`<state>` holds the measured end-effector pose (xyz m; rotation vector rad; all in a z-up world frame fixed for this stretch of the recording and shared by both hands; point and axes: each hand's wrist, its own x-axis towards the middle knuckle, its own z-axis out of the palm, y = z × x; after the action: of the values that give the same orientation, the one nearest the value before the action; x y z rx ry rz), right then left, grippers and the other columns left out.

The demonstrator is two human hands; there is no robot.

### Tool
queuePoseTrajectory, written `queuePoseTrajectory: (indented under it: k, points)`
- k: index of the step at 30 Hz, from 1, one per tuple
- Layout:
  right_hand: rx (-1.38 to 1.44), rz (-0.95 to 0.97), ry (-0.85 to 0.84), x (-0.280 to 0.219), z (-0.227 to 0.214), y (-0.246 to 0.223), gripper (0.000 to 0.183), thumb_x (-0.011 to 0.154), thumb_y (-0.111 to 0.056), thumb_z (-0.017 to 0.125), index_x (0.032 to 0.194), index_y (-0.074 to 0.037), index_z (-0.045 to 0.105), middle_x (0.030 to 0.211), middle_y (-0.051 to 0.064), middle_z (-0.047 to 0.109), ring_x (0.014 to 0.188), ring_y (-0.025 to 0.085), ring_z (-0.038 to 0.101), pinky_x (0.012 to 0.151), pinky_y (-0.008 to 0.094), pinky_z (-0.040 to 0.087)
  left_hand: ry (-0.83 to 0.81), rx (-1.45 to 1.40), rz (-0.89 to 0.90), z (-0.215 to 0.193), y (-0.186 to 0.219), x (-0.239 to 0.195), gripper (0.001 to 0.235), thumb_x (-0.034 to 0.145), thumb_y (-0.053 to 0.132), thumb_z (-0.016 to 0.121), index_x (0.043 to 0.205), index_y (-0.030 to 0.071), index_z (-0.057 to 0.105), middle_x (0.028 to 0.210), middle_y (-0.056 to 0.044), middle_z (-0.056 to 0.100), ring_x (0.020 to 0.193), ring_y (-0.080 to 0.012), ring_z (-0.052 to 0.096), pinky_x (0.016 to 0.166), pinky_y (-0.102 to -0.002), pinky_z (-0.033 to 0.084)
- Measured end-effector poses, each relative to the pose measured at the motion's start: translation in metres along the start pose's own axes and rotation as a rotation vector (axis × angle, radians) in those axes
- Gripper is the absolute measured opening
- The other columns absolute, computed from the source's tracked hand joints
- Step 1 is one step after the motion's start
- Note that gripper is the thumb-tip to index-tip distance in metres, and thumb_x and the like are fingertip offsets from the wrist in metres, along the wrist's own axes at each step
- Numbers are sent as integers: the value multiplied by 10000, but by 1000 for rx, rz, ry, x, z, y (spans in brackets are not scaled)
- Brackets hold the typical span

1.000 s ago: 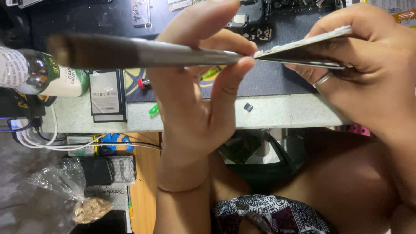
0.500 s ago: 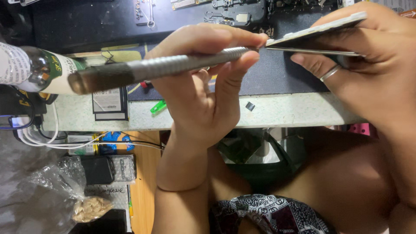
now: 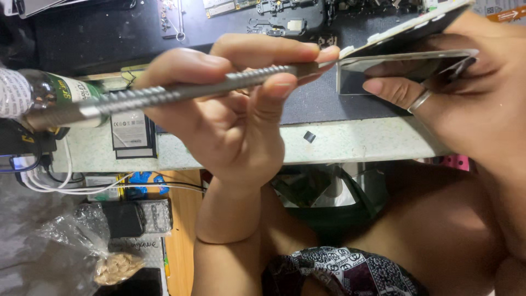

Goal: The person uses a metal pick and tweezers to pry open the back cover of a white smartphone. They carefully separate the casing from the internal components and lift the back cover away.

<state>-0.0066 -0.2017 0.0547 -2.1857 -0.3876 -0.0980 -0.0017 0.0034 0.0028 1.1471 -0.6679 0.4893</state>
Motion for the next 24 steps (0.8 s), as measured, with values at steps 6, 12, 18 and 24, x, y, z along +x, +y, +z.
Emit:
queuePoseTrajectory:
  k: [6, 12, 18, 24]
  points:
    - [62, 52, -4, 1, 2, -3, 331, 896, -13, 751, 1207, 30, 645, 1033, 123, 736, 960, 177, 730, 834, 280, 586, -33, 107, -15, -3, 6, 0, 378, 1149, 13, 616, 1334, 205, 348, 1102, -247, 713, 942, -302, 766, 848, -353, 642]
    - [58, 63, -26, -1, 3, -5, 318, 888, -18, 751, 1187, 29, 656, 1023, 116, 739, 943, 172, 732, 822, 275, 591, -46, 136, 11, -6, 9, -1, 385, 1127, 11, 654, 1322, 189, 373, 1108, -241, 716, 935, -294, 744, 838, -332, 631]
    - [-81, -56, -34, 0, 4, -5, 210, 881, -3, 789, 1067, 64, 718, 1024, 161, 724, 884, 214, 725, 755, 299, 577, -19, 176, 29, -4, 16, 0, 392, 1094, -4, 690, 1315, 137, 398, 1059, -233, 693, 938, -291, 777, 797, -316, 647]
    - [-121, -5, -48, -2, 4, -6, 204, 880, -27, 803, 1063, 43, 745, 1030, 155, 725, 811, 221, 709, 674, 305, 542, -19, 215, -22, -4, 25, -7, 374, 1131, -16, 694, 1303, 132, 397, 1102, -221, 709, 932, -259, 748, 785, -289, 610]
